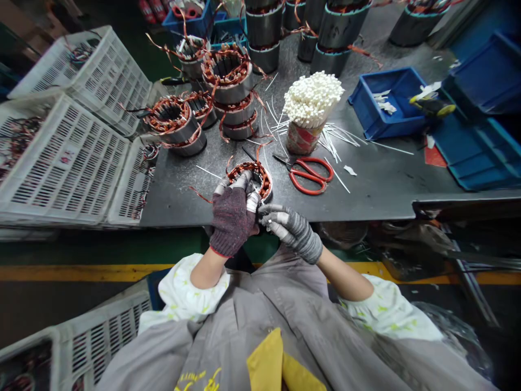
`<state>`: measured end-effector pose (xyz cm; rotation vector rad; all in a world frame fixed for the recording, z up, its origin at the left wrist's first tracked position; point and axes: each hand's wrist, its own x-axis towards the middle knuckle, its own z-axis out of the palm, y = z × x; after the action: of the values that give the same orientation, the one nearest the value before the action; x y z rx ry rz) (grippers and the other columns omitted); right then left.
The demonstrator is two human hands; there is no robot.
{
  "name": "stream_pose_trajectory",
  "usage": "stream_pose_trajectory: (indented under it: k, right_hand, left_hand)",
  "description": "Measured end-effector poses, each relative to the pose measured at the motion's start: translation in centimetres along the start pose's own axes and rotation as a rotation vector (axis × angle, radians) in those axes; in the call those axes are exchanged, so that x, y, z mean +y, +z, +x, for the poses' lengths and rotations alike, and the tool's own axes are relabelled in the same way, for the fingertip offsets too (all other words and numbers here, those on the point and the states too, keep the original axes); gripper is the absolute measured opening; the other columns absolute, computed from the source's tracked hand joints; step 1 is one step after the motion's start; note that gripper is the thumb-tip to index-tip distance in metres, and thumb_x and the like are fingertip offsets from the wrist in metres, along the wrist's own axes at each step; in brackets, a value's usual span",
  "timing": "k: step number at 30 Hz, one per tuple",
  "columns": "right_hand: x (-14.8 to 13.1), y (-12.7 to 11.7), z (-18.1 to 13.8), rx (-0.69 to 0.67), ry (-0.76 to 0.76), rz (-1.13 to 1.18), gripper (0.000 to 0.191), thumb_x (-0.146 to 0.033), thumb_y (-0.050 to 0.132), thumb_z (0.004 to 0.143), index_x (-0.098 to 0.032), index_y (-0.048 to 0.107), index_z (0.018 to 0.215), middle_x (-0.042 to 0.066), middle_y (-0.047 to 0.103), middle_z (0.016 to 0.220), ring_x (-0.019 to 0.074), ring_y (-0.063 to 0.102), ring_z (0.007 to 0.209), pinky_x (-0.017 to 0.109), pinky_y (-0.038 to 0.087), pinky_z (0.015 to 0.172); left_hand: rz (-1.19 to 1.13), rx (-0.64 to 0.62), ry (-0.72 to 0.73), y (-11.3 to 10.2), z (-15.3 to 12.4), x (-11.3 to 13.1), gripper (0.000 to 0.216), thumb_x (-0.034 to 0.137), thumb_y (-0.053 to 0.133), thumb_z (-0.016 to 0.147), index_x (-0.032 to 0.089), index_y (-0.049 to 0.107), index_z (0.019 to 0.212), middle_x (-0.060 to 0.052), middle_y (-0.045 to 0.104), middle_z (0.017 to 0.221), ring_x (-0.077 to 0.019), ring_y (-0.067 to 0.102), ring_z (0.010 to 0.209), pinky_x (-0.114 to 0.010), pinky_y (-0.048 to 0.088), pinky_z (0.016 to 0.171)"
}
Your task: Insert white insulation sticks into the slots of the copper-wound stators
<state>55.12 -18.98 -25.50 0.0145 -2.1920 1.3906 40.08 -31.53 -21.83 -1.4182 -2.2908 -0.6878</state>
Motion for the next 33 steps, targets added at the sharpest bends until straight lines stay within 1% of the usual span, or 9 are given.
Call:
stream_pose_trajectory:
  k: [5, 8, 10, 13, 16, 20, 24, 30, 33]
  right_hand:
    - [-0.5, -0.1, -0.4, 0.024, 0.029, 0.046, 0.026, -0.035, 0.051, 0.104, -0.025, 0.075, 0.108, 0.008, 0.076, 0.114, 0.0195, 0.073, 0.106, 0.036, 0.061, 0.093]
    - [-0.3, 0.2, 0.6, 0.127, 0.084, 0.133, 0.028, -0.042, 0.053, 0.103, -0.025, 0.076, 0.102, 0.008, 0.076, 0.112, 0.02, 0.073, 0.102, 0.036, 0.062, 0.09]
    - [-0.2, 0.4, 1.6, 0.219, 0.181, 0.209, 0.026, -0.045, 0.059, 0.099, -0.025, 0.075, 0.099, 0.006, 0.076, 0.103, 0.0196, 0.073, 0.092, 0.036, 0.063, 0.083]
    - [-0.1, 0.5, 2.8, 0.314, 0.375, 0.289, 0.024, -0.048, 0.071, 0.09, -0.025, 0.072, 0.096, 0.002, 0.074, 0.085, 0.0174, 0.07, 0.072, 0.033, 0.062, 0.069]
    - [-0.2, 0.3, 3.2, 0.303, 0.454, 0.31, 0.028, -0.051, 0.072, 0.087, -0.025, 0.07, 0.094, 0.0, 0.071, 0.075, 0.0168, 0.066, 0.063, 0.033, 0.06, 0.061]
    - [0.0, 0.0, 3.7, 0.258, 0.44, 0.206, 0.028, -0.05, 0.069, 0.088, -0.023, 0.071, 0.092, 0.002, 0.073, 0.078, 0.0178, 0.067, 0.069, 0.034, 0.06, 0.067]
    - [0.4, -0.2, 4.2, 0.249, 0.351, 0.059, 0.024, -0.045, 0.069, 0.089, -0.021, 0.071, 0.089, 0.003, 0.075, 0.083, 0.0184, 0.069, 0.076, 0.035, 0.06, 0.076]
    - [-0.2, -0.9, 4.0, 0.28, 0.293, 0.067, 0.021, -0.042, 0.07, 0.09, -0.021, 0.071, 0.086, 0.002, 0.075, 0.082, 0.017, 0.068, 0.075, 0.032, 0.059, 0.076]
    - [-0.2, -1.0, 4.4, 0.229, 0.298, 0.058, 0.019, -0.04, 0.07, 0.089, -0.021, 0.072, 0.086, 0.002, 0.075, 0.082, 0.0172, 0.069, 0.076, 0.032, 0.059, 0.077]
  left_hand:
    - [0.015, 0.049, -0.047, 0.3, 0.2, 0.6, 0.049, 0.036, 0.055, 0.101, 0.016, 0.051, 0.145, -0.015, 0.067, 0.137, -0.0311, 0.06, 0.132, -0.052, 0.036, 0.122]
    - [-0.102, 0.045, -0.124, 0.4, 0.4, 0.9, 0.044, 0.036, 0.057, 0.1, 0.019, 0.056, 0.141, -0.012, 0.07, 0.131, -0.0294, 0.061, 0.131, -0.049, 0.04, 0.118]
    - [-0.191, 0.051, -0.169, 0.3, 0.6, 1.0, 0.039, 0.036, 0.057, 0.1, 0.021, 0.061, 0.136, -0.01, 0.072, 0.128, -0.0275, 0.062, 0.128, -0.048, 0.042, 0.116]
    - [-0.22, 0.054, -0.104, 0.0, 0.9, 1.1, 0.026, 0.035, 0.054, 0.102, 0.024, 0.07, 0.119, -0.005, 0.076, 0.119, -0.0237, 0.067, 0.12, -0.047, 0.042, 0.115]
    - [-0.167, 0.036, 0.009, -0.3, 0.9, 0.9, 0.025, 0.032, 0.051, 0.103, 0.025, 0.071, 0.116, -0.004, 0.077, 0.116, -0.0222, 0.068, 0.118, -0.047, 0.041, 0.115]
    - [-0.176, 0.054, 0.113, -0.5, 0.6, 0.7, 0.025, 0.027, 0.053, 0.1, 0.024, 0.071, 0.117, -0.004, 0.078, 0.115, -0.0221, 0.068, 0.118, -0.047, 0.04, 0.115]
    - [-0.18, 0.05, 0.132, -0.6, 0.3, 0.6, 0.026, 0.026, 0.059, 0.097, 0.023, 0.069, 0.121, -0.005, 0.078, 0.117, -0.0223, 0.068, 0.119, -0.046, 0.039, 0.116]
    - [-0.198, 0.05, 0.152, -0.3, 0.4, 0.2, 0.024, 0.026, 0.056, 0.099, 0.024, 0.071, 0.117, -0.004, 0.079, 0.115, -0.0214, 0.069, 0.116, -0.047, 0.041, 0.114]
    - [-0.18, 0.055, 0.159, -0.2, 0.4, 0.1, 0.023, 0.027, 0.058, 0.098, 0.024, 0.071, 0.117, -0.004, 0.079, 0.114, -0.0223, 0.069, 0.116, -0.048, 0.04, 0.114]
